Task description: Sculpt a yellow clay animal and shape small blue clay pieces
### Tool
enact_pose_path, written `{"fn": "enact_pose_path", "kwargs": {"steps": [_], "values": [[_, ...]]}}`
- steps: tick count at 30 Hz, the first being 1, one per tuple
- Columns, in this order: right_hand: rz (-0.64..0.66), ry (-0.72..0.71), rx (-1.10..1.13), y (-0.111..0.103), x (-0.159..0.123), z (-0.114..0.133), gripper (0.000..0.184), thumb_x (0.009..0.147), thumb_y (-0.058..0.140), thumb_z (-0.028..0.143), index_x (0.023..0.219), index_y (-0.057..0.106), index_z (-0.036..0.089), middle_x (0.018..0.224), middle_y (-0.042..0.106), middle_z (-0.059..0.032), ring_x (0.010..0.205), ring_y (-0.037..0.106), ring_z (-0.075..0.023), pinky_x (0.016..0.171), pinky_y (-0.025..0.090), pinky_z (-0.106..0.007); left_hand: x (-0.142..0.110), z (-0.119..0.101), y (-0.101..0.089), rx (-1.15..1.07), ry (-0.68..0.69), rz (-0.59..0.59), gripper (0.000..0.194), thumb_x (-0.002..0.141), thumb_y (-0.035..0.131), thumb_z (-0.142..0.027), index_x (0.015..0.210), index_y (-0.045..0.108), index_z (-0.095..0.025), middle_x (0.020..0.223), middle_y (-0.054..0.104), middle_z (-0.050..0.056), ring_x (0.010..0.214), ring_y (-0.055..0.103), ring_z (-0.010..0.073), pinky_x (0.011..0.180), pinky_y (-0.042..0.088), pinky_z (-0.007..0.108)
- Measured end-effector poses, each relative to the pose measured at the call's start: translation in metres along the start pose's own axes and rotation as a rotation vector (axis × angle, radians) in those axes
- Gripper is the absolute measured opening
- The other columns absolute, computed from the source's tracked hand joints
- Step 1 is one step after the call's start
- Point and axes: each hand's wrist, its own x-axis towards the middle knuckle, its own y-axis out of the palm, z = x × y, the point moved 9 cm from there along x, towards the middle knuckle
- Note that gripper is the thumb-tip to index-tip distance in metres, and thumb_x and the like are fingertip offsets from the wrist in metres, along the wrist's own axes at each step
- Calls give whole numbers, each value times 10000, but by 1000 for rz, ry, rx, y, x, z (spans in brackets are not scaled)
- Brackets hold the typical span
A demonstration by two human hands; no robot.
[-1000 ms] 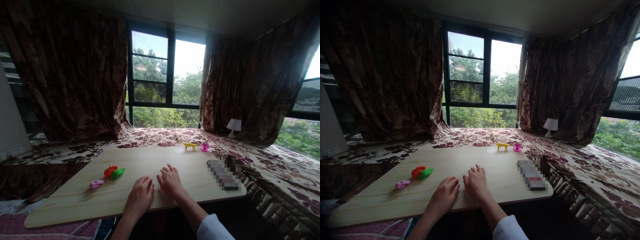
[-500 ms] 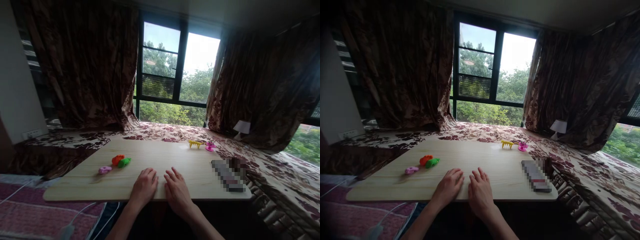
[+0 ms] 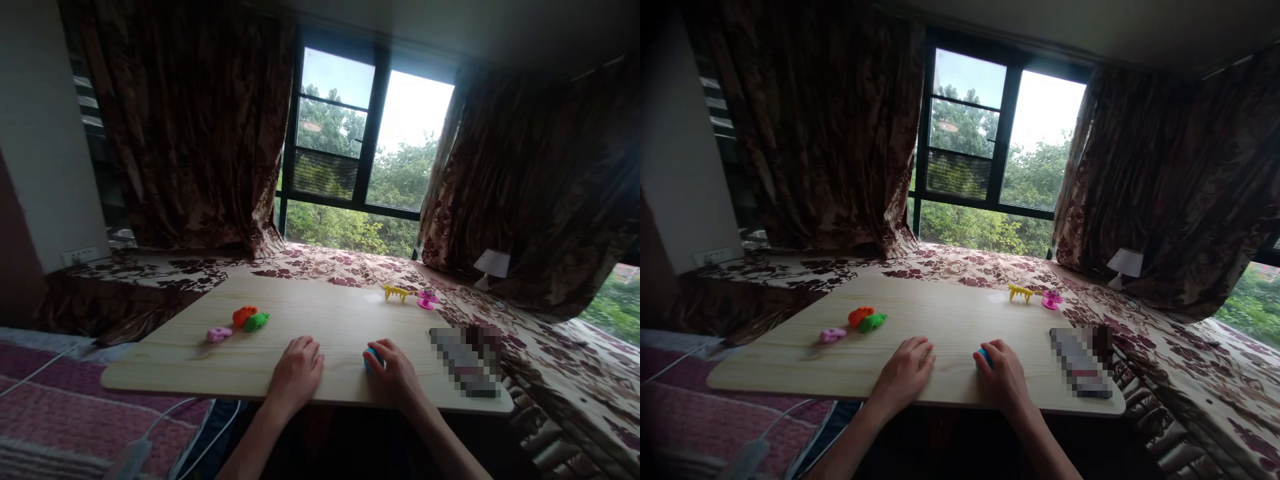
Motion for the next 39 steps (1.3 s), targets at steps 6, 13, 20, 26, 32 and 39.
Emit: {"fn": "enact_pose_path", "kwargs": {"steps": [6,13,20,26,32,39], "values": [[6,-14,110,8,8,9,353,864,322,191,972,658,185,947,694,-45,885,630,-166,780,469,-261,-1,-2,-2,4,5,6,257,853,438,-273,1005,618,-171,1088,606,79,1066,496,198,969,376,328],[-36,16,-14,10,9,26,229,839,459,330,726,602,192,737,643,-45,736,586,-190,681,422,-279,0,-1,1,0,-2,11,257,854,433,-273,1010,613,-178,1097,601,80,1069,494,204,966,374,341],[-34,1,-103,7,10,9,282,863,385,197,1019,617,161,928,658,-91,923,577,-227,826,417,-334,-1,-2,-3,5,-3,3,251,848,441,-267,1000,619,-176,1081,609,78,1053,505,195,960,381,324],[72,-115,-127,5,-31,28,454,767,398,67,1170,586,159,1297,525,-60,1259,382,-204,1048,283,-314,1,-1,0,4,-11,4,261,850,431,-276,1004,620,-183,1088,608,76,1061,504,197,965,376,329],[103,-132,-199,29,4,63,341,856,421,221,1148,597,220,1223,587,-47,1287,346,-219,1091,164,-385,2,-4,3,19,-10,18,269,846,431,-287,999,628,-187,1088,616,84,1061,520,206,950,395,345],[92,30,-248,16,38,2,390,922,309,286,1157,596,165,1304,519,-123,1277,371,-265,1023,281,-447,3,-3,2,30,1,15,261,850,430,-283,990,634,-199,1090,619,74,1070,525,195,958,396,330]]}}
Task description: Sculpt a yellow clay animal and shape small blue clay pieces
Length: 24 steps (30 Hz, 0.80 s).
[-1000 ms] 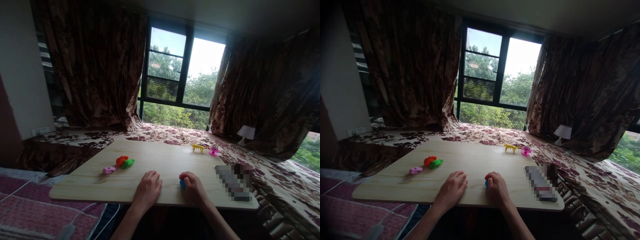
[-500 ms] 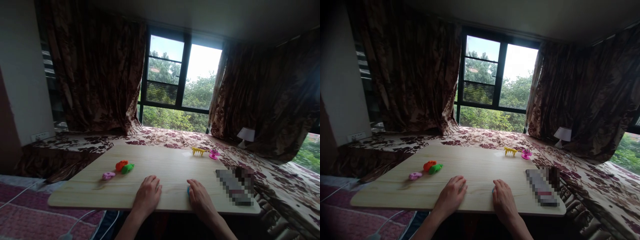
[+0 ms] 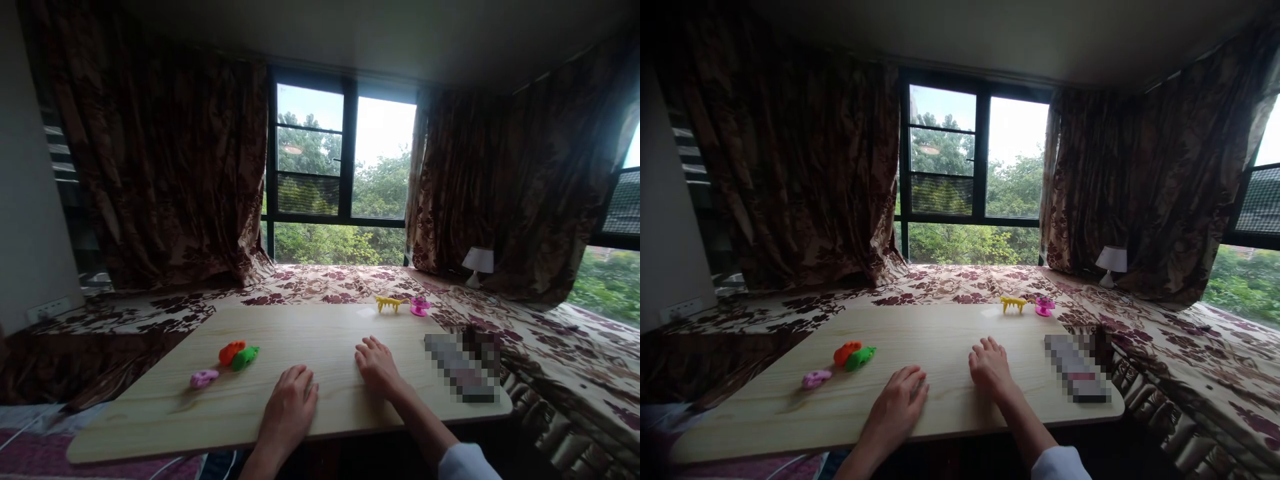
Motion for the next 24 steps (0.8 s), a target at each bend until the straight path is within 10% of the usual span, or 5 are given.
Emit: {"fn": "enact_pose_path", "kwargs": {"steps": [6,11,17,24], "values": [[48,-193,11,-2,-73,35,432,884,376,202,1303,453,272,1463,313,34,1376,155,-178,1113,129,-369,0,-1,4,-8,-1,11,284,857,417,-295,1017,624,-184,1099,607,85,1080,504,208,978,372,348],[-18,-188,45,5,-46,69,350,917,366,296,1217,531,225,1339,497,-44,1344,248,-219,1101,121,-421,1,-6,4,9,15,31,290,855,417,-301,1006,630,-177,1084,613,86,1059,520,209,953,397,347],[-2,-24,36,12,8,23,363,904,389,375,1151,580,190,1252,563,-112,1292,339,-282,1035,211,-515,3,-5,6,16,22,32,298,855,410,-312,1009,632,-185,1098,612,82,1068,521,212,953,402,346],[72,-83,39,-4,-58,5,423,939,293,288,1348,397,257,1432,374,-31,1351,240,-210,1084,170,-451,3,1,8,1,-1,25,294,845,424,-334,1000,636,-202,1100,614,71,1084,518,207,973,387,339]]}}
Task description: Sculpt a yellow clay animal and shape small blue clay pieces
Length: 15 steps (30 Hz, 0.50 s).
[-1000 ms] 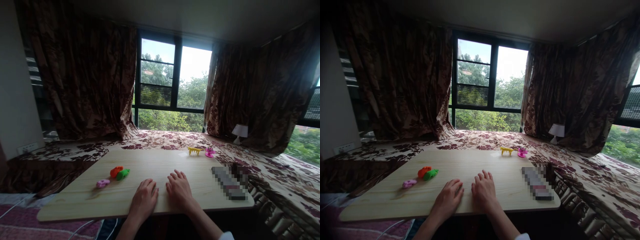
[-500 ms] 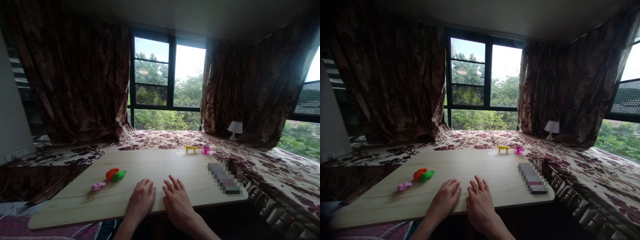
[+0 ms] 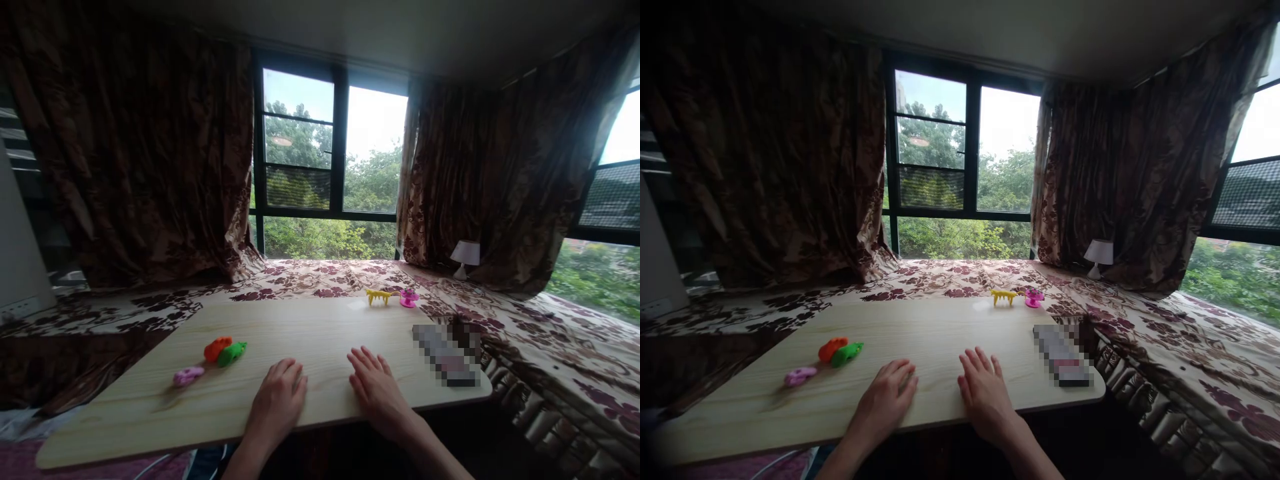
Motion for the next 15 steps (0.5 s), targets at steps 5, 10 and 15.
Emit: {"fn": "enact_pose_path", "kwargs": {"steps": [5,10,15], "values": [[-70,-95,1,5,-12,48,367,910,368,277,1252,501,272,1457,328,8,1371,171,-202,1106,115,-404,1,-2,0,13,0,8,308,844,424,-331,1011,633,-178,1112,612,89,1088,514,218,975,383,352],[-112,21,3,10,45,41,369,926,340,384,1169,567,226,1302,524,-81,1315,296,-257,1075,118,-490,0,-6,0,20,19,22,306,854,413,-329,1013,632,-187,1110,613,87,1075,524,213,961,398,356],[-64,148,-1,5,65,-15,347,921,353,370,1085,626,231,1270,546,-104,1276,356,-307,980,248,-577,-1,-4,-2,8,12,10,283,851,422,-310,1001,633,-197,1108,617,80,1079,524,210,965,398,359]]}}
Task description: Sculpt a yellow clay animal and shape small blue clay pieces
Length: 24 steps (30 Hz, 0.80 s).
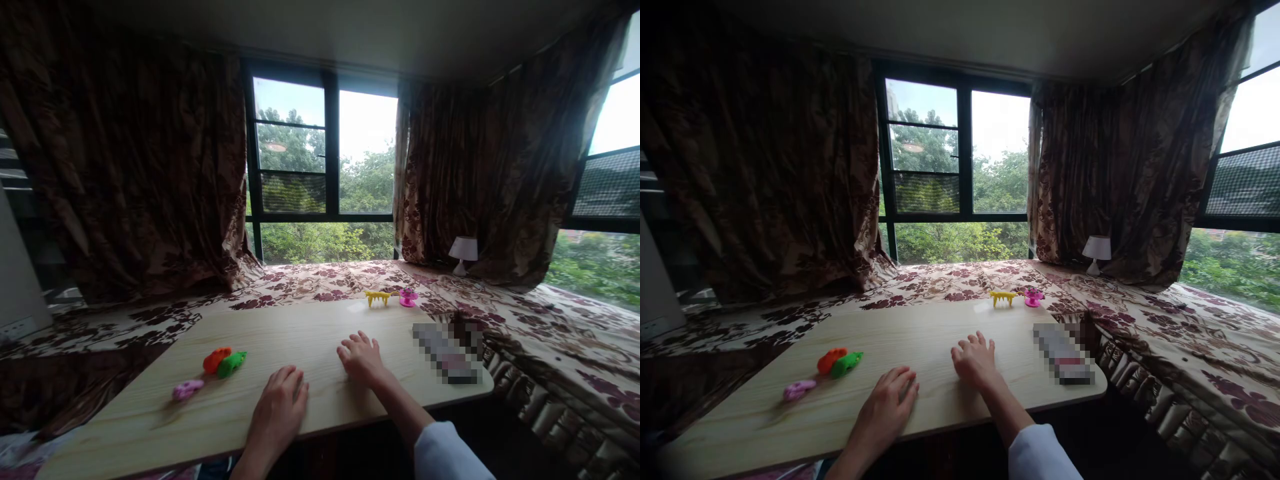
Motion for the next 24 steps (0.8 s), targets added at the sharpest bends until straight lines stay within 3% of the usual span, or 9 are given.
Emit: {"fn": "enact_pose_path", "kwargs": {"steps": [4,7,10,13,15,20,24], "values": [[3,-19,-16,-9,-39,-18,391,942,270,264,1229,535,242,1323,511,-71,1321,302,-255,1034,219,-532,0,3,0,-12,-13,-2,286,848,423,-317,999,638,-203,1100,620,72,1079,524,206,968,395,349],[5,-99,-13,-10,-76,0,459,922,297,240,1375,361,213,1436,365,-40,1355,230,-211,1094,172,-437,0,3,1,-7,-24,-4,295,847,419,-331,1008,634,-209,1115,612,70,1094,516,208,972,390,347],[-19,-193,3,-5,-89,33,457,907,322,219,1357,395,205,1474,288,-13,1375,164,-209,1108,154,-392,0,1,1,4,-26,-1,300,847,418,-330,1016,630,-200,1126,609,77,1102,511,211,972,388,352],[-63,-210,11,-1,-69,56,389,923,331,274,1259,508,191,1394,430,-53,1364,195,-228,1102,150,-406,0,-1,2,11,-14,11,302,846,422,-330,1010,633,-190,1115,617,84,1084,522,214,961,397,357],[-73,-175,7,3,-44,59,366,929,338,326,1173,569,181,1287,539,-86,1340,253,-242,1094,137,-434,1,-1,3,14,-8,13,304,849,419,-332,1012,633,-191,1113,618,83,1075,528,213,954,403,356],[-52,-55,-9,9,3,29,391,912,374,408,1062,623,147,1198,586,-149,1271,358,-300,1016,236,-521,2,1,3,14,-6,8,300,853,413,-328,1011,631,-194,1113,611,80,1076,523,209,954,400,343],[-31,-44,-18,4,-12,4,370,922,350,355,1175,567,193,1292,535,-95,1285,349,-278,1023,242,-521,1,3,2,9,-13,1,302,853,417,-322,1015,632,-186,1110,610,79,1082,515,205,969,389,341]]}}
